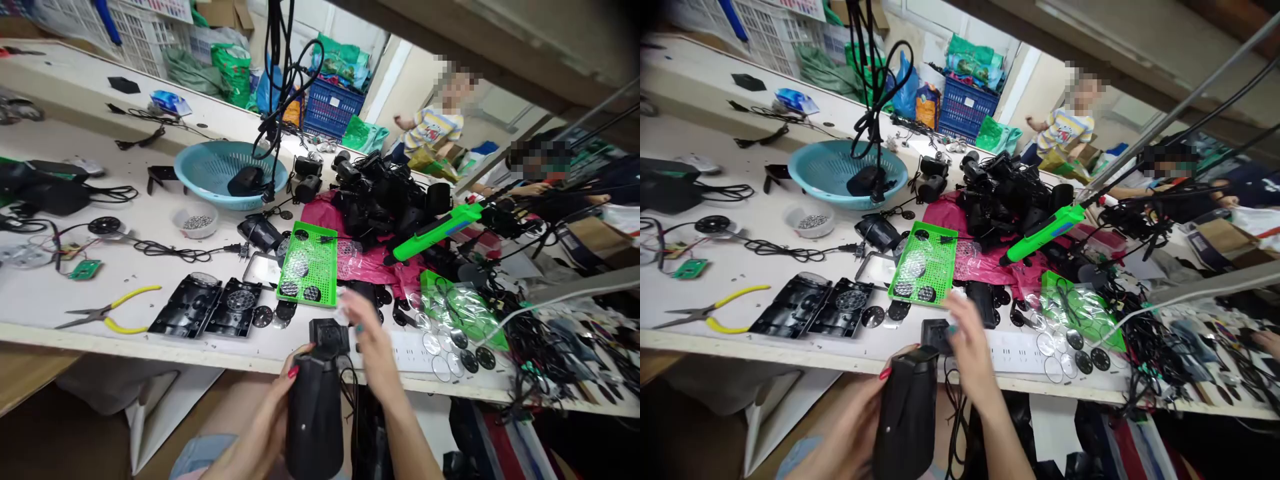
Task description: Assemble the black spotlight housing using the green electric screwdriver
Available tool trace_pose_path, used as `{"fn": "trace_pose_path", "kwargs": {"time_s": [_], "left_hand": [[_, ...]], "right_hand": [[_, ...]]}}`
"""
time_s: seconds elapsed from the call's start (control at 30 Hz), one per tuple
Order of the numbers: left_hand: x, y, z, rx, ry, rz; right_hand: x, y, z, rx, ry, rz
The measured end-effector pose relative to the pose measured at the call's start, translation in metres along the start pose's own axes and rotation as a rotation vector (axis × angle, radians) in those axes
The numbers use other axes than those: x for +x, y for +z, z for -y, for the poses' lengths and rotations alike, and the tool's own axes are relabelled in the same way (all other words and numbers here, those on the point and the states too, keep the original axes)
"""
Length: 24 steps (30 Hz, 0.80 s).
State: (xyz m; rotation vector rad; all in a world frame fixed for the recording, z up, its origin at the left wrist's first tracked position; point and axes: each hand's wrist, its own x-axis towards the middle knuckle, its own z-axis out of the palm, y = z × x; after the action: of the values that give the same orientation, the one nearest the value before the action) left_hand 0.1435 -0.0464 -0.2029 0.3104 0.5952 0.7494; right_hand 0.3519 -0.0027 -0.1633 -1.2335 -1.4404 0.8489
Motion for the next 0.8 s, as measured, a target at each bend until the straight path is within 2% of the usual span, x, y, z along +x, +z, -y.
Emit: {"fn": "trace_pose_path", "kwargs": {"time_s": [0.07,0.1,0.13,0.17,0.23,0.27,0.33,0.43,0.47,0.53,0.6,0.7,0.77,0.8], "left_hand": [[0.002,-0.004,-0.006,-0.141,-0.075,0.064],[0.003,-0.007,-0.009,-0.177,-0.104,0.084],[0.004,-0.01,-0.011,-0.195,-0.128,0.091],[0.005,-0.014,-0.014,-0.2,-0.151,0.085],[0.005,-0.018,-0.018,-0.187,-0.16,0.038],[0.006,-0.019,-0.021,-0.181,-0.14,0.009],[0.006,-0.018,-0.026,-0.186,-0.064,-0.031],[0.005,-0.017,-0.031,-0.167,0.034,-0.021],[0.004,-0.018,-0.032,-0.142,0.046,-0.021],[0.004,-0.02,-0.032,-0.085,0.047,-0.048],[0.004,-0.02,-0.03,-0.047,0.037,-0.095],[0.006,-0.015,-0.029,0.059,0.048,-0.173],[0.007,-0.01,-0.029,0.198,0.085,-0.18],[0.008,-0.007,-0.029,0.279,0.107,-0.167]], "right_hand": [[0.036,-0.026,-0.004,0.016,-0.126,-0.563],[0.057,-0.043,-0.005,0.005,-0.183,-0.765],[0.077,-0.06,-0.006,0.017,-0.203,-0.865],[0.096,-0.076,-0.006,0.064,-0.152,-0.869],[0.124,-0.1,-0.006,0.119,-0.04,-0.739],[0.131,-0.106,-0.006,0.135,0.0,-0.682],[0.13,-0.104,-0.004,0.127,0.021,-0.622],[0.096,-0.076,0.004,0.095,-0.058,-0.627],[0.08,-0.064,0.008,0.128,-0.077,-0.581],[0.045,-0.038,0.02,0.338,-0.102,-0.346],[0.016,-0.015,0.035,0.434,-0.104,-0.23],[-0.009,0.003,0.057,0.459,-0.142,-0.309],[-0.016,0.001,0.065,0.429,-0.18,-0.328],[-0.019,-0.004,0.065,0.4,-0.202,-0.296]]}}
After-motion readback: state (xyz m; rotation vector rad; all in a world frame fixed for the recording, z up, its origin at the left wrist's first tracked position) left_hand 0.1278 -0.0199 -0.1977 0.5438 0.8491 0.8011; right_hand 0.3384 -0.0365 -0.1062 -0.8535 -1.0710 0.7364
